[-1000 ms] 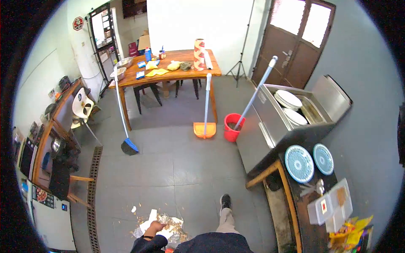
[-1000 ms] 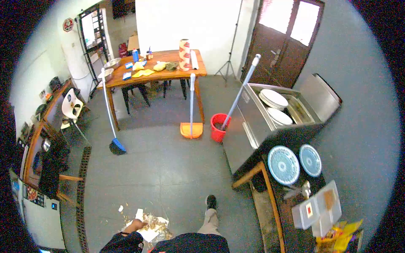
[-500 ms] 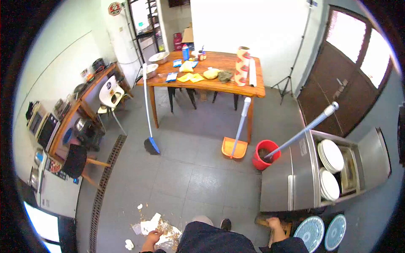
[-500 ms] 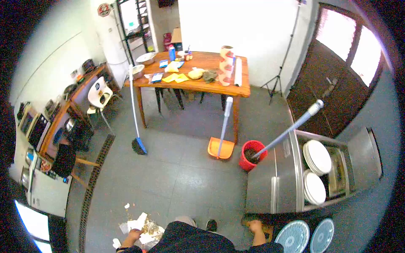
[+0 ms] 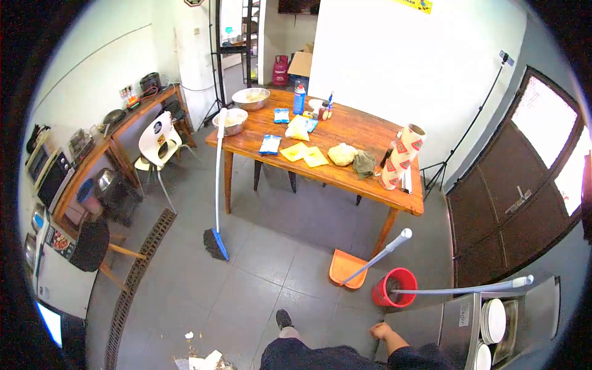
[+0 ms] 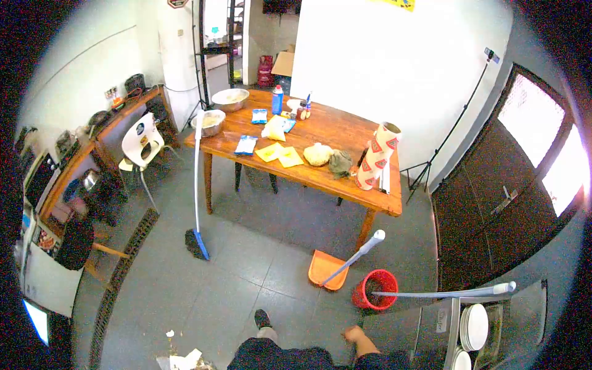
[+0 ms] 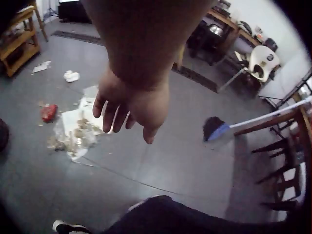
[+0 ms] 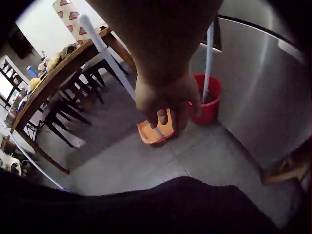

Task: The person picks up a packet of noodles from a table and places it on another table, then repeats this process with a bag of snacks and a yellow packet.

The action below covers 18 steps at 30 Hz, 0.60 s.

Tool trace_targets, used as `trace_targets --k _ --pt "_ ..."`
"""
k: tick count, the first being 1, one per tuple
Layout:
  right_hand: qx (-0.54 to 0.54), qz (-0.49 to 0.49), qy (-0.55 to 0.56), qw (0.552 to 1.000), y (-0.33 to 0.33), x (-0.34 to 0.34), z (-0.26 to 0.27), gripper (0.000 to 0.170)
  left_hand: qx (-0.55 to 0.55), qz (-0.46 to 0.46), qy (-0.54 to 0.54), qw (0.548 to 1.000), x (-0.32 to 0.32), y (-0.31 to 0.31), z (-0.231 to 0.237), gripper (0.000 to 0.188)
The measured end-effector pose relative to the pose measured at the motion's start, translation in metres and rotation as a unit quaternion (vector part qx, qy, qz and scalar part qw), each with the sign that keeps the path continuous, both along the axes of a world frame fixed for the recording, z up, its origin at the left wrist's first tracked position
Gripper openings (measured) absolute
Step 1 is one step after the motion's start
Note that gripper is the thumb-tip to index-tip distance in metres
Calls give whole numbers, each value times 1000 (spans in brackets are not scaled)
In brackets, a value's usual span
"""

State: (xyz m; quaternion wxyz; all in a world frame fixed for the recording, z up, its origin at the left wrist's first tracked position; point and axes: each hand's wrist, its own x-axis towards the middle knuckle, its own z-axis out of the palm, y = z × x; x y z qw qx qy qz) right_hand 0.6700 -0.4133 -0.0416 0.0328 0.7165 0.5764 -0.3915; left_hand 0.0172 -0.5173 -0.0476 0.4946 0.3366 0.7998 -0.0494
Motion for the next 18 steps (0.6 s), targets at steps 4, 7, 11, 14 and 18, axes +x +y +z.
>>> trace_targets --k 4,7,11,14,18 --pt "-45 -50 -82 994 123 -54 58 23 61 -280 86 954 1 149 13 31" --pt "102 36 1 994 225 -98 104 29 148 -95 49 983 14 251 -1 49" --pt "252 -54 118 959 385 -144 160 25 145 -88 16 985 100 395 122 52" --pt "400 -61 176 897 497 -150 221 28 116 -86 -3 990 91 458 90 50" --pt "479 -155 36 863 616 -123 235 39 104 -25 14 994 29 509 44 47"
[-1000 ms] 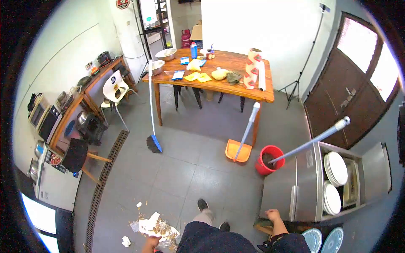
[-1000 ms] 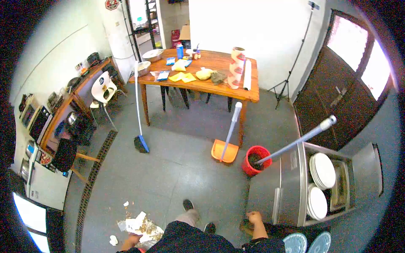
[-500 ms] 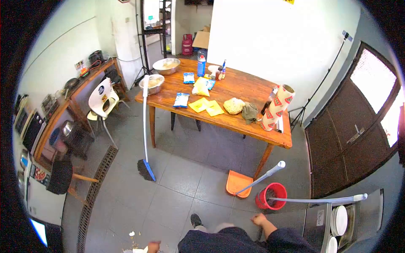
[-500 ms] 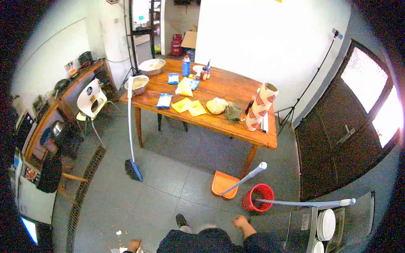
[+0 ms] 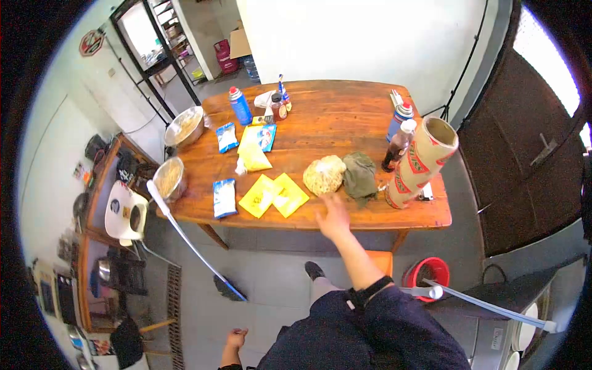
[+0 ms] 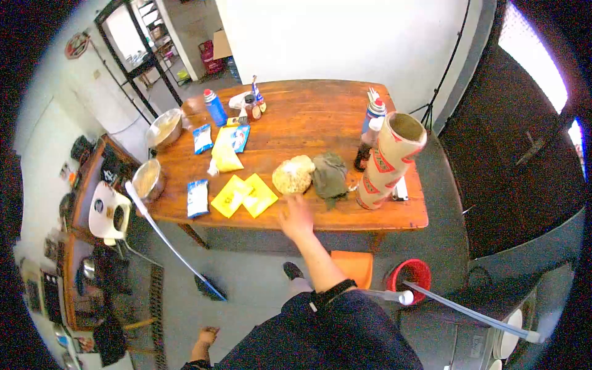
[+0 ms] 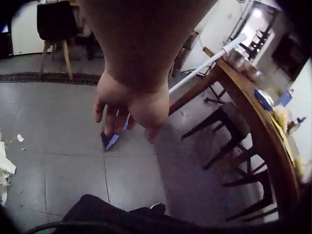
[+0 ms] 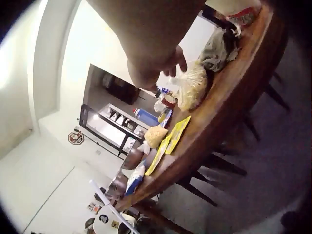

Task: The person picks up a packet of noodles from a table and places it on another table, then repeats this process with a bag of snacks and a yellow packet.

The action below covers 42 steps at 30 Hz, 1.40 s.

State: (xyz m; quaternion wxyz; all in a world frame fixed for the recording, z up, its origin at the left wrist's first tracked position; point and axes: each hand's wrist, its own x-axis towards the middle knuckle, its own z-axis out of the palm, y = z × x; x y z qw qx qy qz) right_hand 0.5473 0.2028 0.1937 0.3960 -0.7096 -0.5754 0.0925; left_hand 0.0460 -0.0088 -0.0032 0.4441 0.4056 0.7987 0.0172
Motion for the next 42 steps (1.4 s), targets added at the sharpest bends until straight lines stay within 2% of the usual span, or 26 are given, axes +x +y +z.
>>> trace_targets --k 2,3,5,6,8,9,12,14,16,18,19,22,23,24,25,28,29,30,32,33,36,37,40,42 --pt "-41 -36 -20 998 42 22 18 48 -68 59 -5 996 8 19 37 46" --pt "-60 -61 -52 995 58 28 26 48 -78 39 1 996 12 34 53 43" --pt "-102 -106 -121 982 80 37 36 49 -21 111 -10 994 27 64 81 39" --pt "-131 -94 -132 978 88 41 33 49 7 149 -16 989 37 76 93 37" --pt "-187 -68 -157 967 102 49 24 50 79 155 -47 984 62 98 114 34" --pt "-191 -55 -150 968 103 51 22 43 117 159 -63 978 70 104 117 32" --pt "-149 -25 -134 979 107 57 -1 32 97 185 -102 973 69 107 83 29" --pt "-103 -21 -129 986 110 56 -7 27 20 187 -117 975 66 101 54 29" --pt "-87 -9 -131 988 112 57 -9 26 -57 190 -100 975 73 103 60 30" --pt "-45 7 -64 997 118 61 -14 27 -137 200 -60 968 88 101 69 30" --pt "-23 14 -30 999 122 62 -14 27 -154 175 -74 970 78 99 52 34" --pt "-16 -11 54 998 127 60 -6 24 -105 100 -136 980 57 103 27 38" --pt "4 5 104 995 127 61 -11 23 -93 95 -99 986 56 103 21 40" --pt "24 21 154 988 127 61 -16 22 -79 90 -63 991 66 120 35 43" --pt "44 38 204 977 129 59 -19 20 -65 86 -26 994 76 138 50 45" --pt "21 66 422 904 129 30 22 16 88 99 -58 990 97 170 84 46" --pt "1 60 555 830 130 19 19 18 156 103 -55 981 107 180 99 45" --pt "-28 83 627 774 132 6 21 19 217 91 -103 967 117 192 117 42" --pt "-91 124 753 640 135 -26 32 21 268 71 -102 955 128 204 137 41" --pt "-126 151 762 617 135 -46 37 25 301 58 -89 948 136 206 154 42" --pt "-250 142 822 492 128 -119 53 27 313 106 -148 932 139 198 192 42" --pt "-276 181 810 485 125 -141 43 29 322 110 -161 926 134 189 201 41" --pt "-339 323 699 540 105 -223 49 29 304 202 -223 904 107 148 218 40" --pt "-371 435 588 573 82 -278 47 27 376 285 -314 824 81 107 186 39"
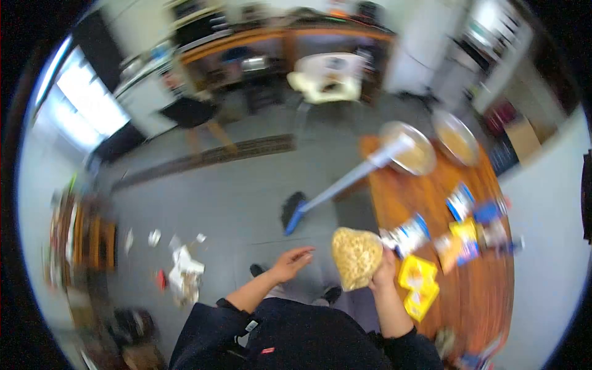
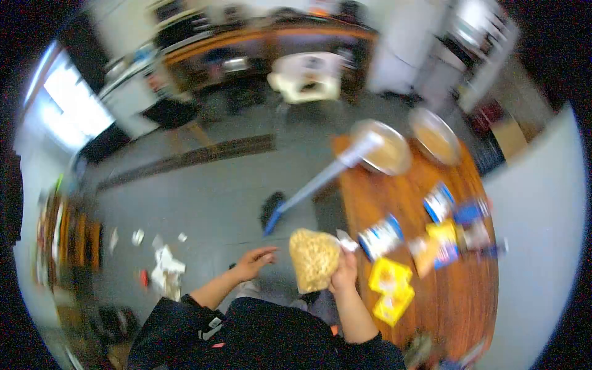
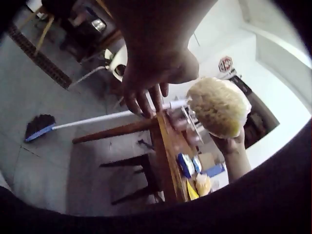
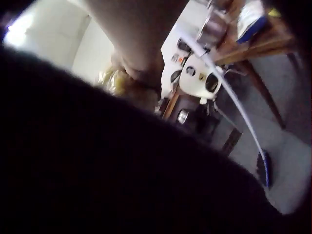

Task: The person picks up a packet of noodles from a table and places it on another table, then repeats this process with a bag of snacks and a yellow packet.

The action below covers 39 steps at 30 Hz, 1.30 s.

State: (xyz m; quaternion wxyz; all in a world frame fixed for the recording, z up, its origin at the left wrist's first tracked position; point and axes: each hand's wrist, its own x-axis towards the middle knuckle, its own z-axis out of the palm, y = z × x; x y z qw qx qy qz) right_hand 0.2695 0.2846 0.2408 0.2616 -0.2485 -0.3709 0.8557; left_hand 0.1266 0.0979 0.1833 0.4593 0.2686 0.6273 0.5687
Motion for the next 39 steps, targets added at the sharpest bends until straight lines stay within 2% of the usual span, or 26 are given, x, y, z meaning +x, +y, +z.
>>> trace_targets --k 2,5,6,9,10,12,13,16,17,18,19,22,25,27,30,31,34,35,38,39 --pt "81 55 -53 994 -34 -58 0 23 -6 40 -124 991 -27 -40 34 53" --pt "312 177 -61 931 -96 -137 19 19 103 116 -338 928 -61 -95 37 67" --pt "340 211 -63 914 -121 -162 23 17 135 154 -342 917 -74 -114 39 69" --pt "452 287 62 843 -191 -237 24 16 226 251 -343 876 -112 -169 59 73" --pt "494 316 120 801 -216 -258 43 18 256 275 -340 862 -125 -187 56 71" --pt "506 385 167 753 -263 -296 51 18 308 318 -342 829 -146 -228 49 67" --pt "518 409 188 727 -285 -311 50 18 332 338 -386 792 -157 -250 50 61" --pt "551 464 249 647 -342 -357 48 21 416 333 -354 768 -187 -309 44 56" --pt "560 473 267 626 -354 -367 50 23 409 354 -367 757 -190 -323 46 53" --pt "569 481 284 604 -370 -380 52 24 398 375 -357 757 -198 -339 45 53" --pt "590 504 286 562 -379 -394 52 34 387 395 -348 757 -204 -352 42 54" --pt "584 529 313 530 -412 -433 59 45 381 430 -345 743 -229 -380 37 55" --pt "588 578 324 464 -439 -481 59 55 389 432 -363 728 -261 -402 22 55" --pt "613 596 335 396 -460 -522 59 59 406 419 -375 720 -292 -421 8 54" --pt "618 621 367 312 -496 -594 56 64 368 468 -368 714 -344 -448 -3 54" --pt "615 631 379 283 -509 -618 55 65 435 435 -364 700 -365 -458 -15 50" --pt "545 669 442 243 -555 -701 47 67 422 504 -349 668 -432 -490 -17 49" --pt "529 682 447 234 -571 -726 46 63 408 499 -366 671 -454 -504 -11 48" --pt "554 668 474 149 -614 -791 62 57 524 446 -337 642 -513 -540 11 48" --pt "545 673 478 148 -628 -810 65 54 546 436 -337 631 -528 -553 15 49"
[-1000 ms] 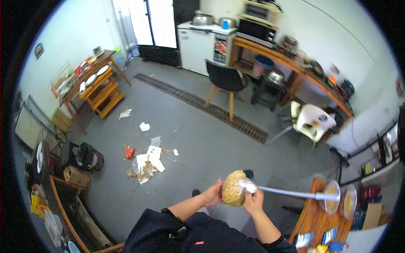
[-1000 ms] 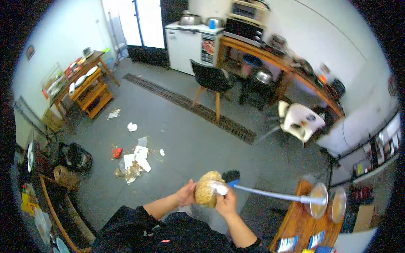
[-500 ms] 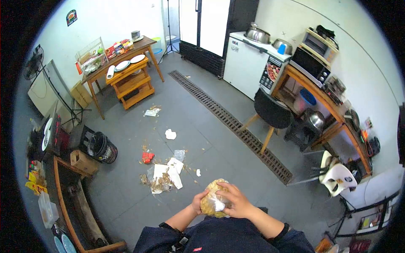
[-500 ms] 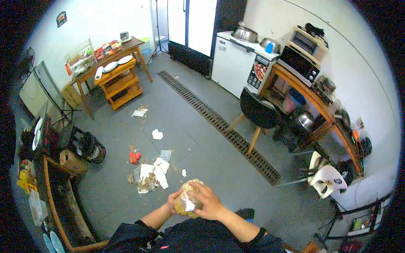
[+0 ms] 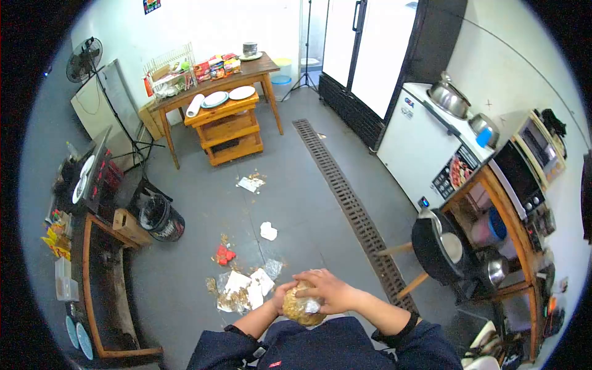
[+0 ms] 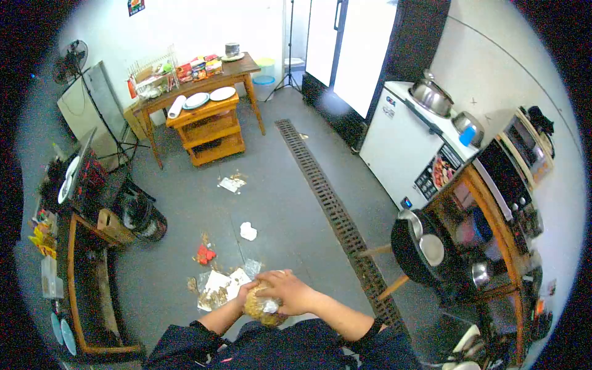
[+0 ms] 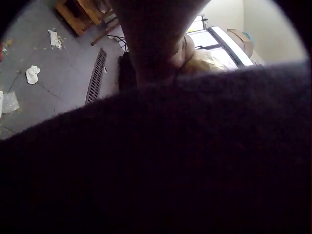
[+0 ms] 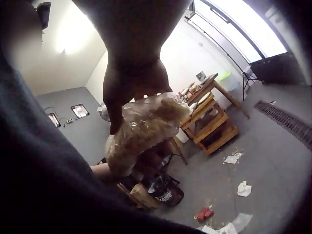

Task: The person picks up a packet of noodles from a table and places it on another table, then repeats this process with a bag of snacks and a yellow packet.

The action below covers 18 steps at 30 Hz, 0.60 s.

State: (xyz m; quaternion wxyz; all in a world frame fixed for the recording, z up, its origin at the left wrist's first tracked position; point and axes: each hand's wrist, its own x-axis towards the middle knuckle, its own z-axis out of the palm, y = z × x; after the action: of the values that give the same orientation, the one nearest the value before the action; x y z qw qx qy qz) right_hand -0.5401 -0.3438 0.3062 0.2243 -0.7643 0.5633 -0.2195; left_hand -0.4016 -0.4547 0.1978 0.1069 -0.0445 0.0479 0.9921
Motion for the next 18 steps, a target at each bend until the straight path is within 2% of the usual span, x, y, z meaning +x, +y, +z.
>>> trace_targets --k 3,7,8,9,11,14,15,17,18 --pt "-8 33 -3 999 -46 -46 5 53 78 25 51 995 -42 -38 4 50" --pt "-10 87 -54 995 -114 -95 -5 50 31 80 40 995 -76 -96 -2 50" --pt "6 92 -82 992 -132 -108 -8 50 75 86 73 991 -85 -112 -6 52" --pt "22 96 -108 989 -152 -119 -11 50 78 89 58 991 -94 -131 -10 53" --pt "11 100 -62 993 -199 -138 -18 51 87 94 34 991 -116 -173 -20 56" --pt "-2 120 32 992 -282 -172 -26 50 33 124 21 992 -161 -252 -32 60" --pt "-10 129 66 989 -315 -186 -27 50 75 129 50 988 -179 -284 -37 60" --pt "5 141 57 988 -385 -217 -33 44 151 136 104 973 -210 -351 -46 61" --pt "5 144 50 988 -421 -235 -34 43 -86 192 -61 976 -225 -383 -40 66"
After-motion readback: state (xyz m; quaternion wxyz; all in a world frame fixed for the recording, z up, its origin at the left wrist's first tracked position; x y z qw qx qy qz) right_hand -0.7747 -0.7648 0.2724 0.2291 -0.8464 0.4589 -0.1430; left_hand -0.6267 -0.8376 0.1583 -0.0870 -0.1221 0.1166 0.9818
